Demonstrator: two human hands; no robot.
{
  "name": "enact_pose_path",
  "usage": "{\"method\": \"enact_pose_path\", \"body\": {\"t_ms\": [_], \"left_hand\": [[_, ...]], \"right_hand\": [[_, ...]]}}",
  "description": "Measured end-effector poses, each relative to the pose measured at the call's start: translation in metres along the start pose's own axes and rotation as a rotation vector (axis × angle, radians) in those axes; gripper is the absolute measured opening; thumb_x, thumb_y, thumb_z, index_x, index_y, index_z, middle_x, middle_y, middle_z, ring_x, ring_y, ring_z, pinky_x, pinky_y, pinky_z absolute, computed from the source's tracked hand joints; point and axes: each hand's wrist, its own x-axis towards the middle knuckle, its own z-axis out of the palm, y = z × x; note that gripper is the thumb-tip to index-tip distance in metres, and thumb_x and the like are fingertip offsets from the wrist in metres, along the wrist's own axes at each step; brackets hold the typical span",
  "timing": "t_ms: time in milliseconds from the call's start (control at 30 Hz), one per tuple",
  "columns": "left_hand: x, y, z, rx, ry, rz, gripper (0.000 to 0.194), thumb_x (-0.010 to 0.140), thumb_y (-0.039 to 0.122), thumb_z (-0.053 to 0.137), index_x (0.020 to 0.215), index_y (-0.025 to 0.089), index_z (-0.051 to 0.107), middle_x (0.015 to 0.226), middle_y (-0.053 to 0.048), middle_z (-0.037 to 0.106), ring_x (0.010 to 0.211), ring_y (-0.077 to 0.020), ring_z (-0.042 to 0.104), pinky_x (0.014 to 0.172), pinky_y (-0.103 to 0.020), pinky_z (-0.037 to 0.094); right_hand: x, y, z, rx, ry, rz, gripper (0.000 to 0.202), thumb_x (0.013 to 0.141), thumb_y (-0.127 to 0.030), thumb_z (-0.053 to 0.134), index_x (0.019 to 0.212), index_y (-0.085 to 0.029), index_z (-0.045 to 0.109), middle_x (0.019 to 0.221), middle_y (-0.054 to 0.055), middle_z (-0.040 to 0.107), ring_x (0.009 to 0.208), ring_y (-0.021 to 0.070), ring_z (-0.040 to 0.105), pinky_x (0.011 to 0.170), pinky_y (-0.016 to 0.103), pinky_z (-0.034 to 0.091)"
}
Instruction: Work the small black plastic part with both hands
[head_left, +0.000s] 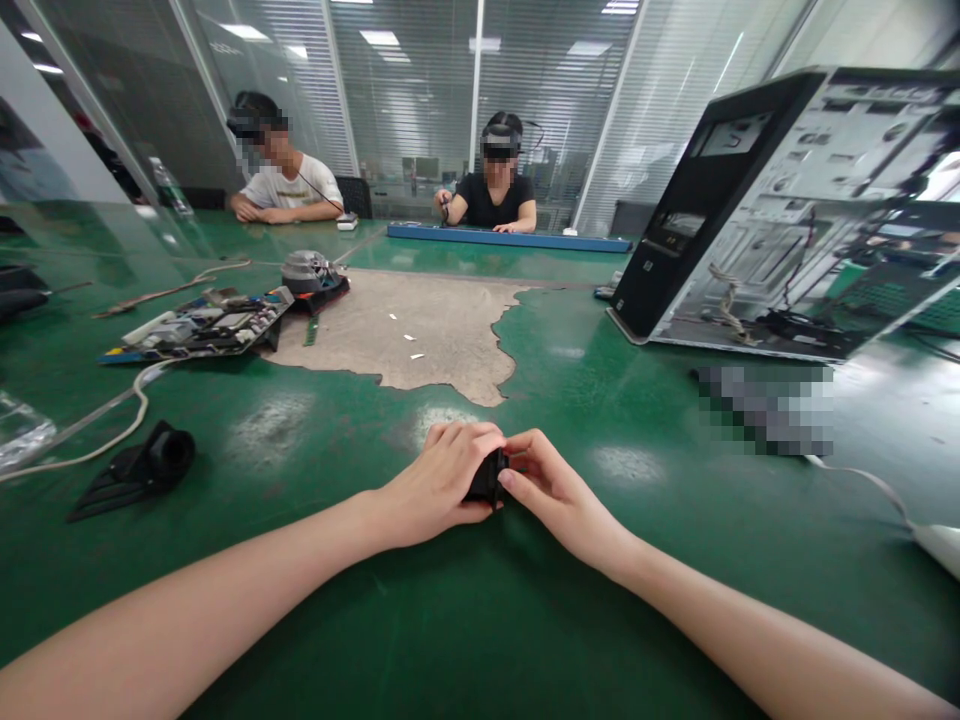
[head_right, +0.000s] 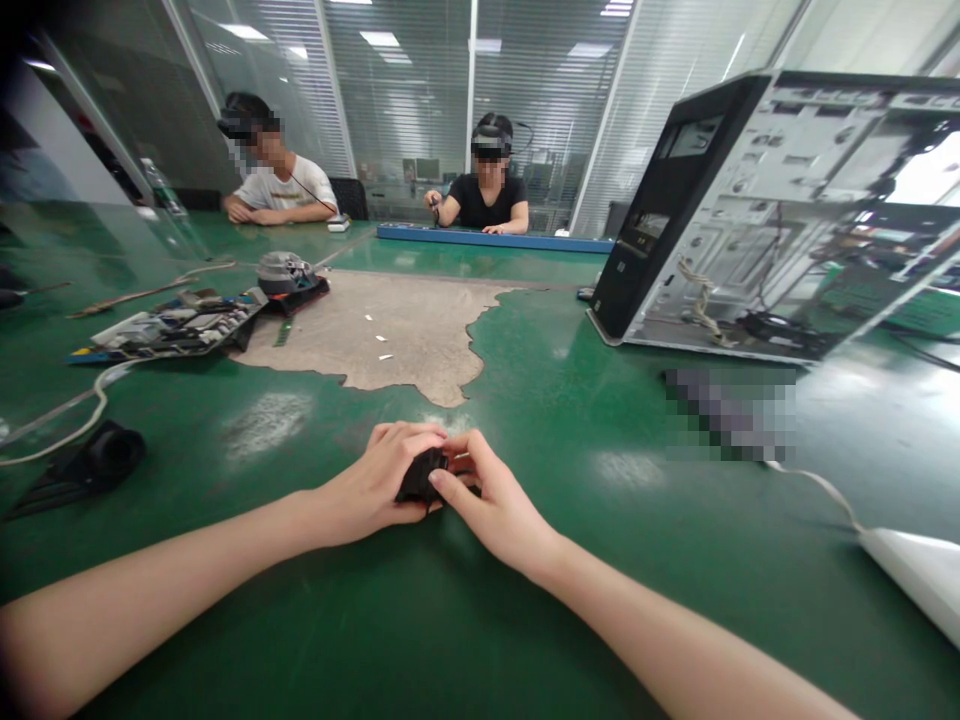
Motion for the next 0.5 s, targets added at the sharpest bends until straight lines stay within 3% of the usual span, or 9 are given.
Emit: {"method": "enact_pose_path", "body": {"t_ms": [200,333,500], "left_hand": [[0.0005,0.0003,-0.0007,-0.024,-0.005,-0.004,0.057,0.07,0.017,0.058,0.117,0.022,0.025,0.121,-0.009,0.042,0.104,-0.0242,0.041,0.086,-0.039,0.029],[0.0004,0.0011,-0.0014,-0.017,-0.011,-0.02,0.056,0.071,0.021,0.059,0.116,0.021,0.027,0.122,-0.009,0.042,0.103,-0.0241,0.042,0.086,-0.039,0.03],[-0.0002,0.0003,-0.0007,-0.006,-0.014,-0.022,0.056,0.071,0.021,0.061,0.115,0.021,0.028,0.124,-0.009,0.041,0.105,-0.0243,0.04,0.087,-0.039,0.029]], "right_hand": [[-0.0029,-0.0001,0.0002,-0.11,0.029,-0.133,0.02,0.077,-0.02,0.056,0.094,-0.023,0.047,0.097,0.002,0.046,0.096,0.0153,0.047,0.079,0.029,0.046],[-0.0002,-0.0001,0.0019,-0.002,0.069,-0.075,0.009,0.081,-0.027,0.051,0.086,-0.022,0.046,0.085,-0.001,0.047,0.083,0.0126,0.05,0.069,0.027,0.048],[0.002,0.0005,0.0019,0.026,0.072,0.04,0.017,0.079,-0.031,0.053,0.09,-0.021,0.044,0.088,0.0,0.05,0.083,0.0134,0.051,0.071,0.029,0.047]]}}
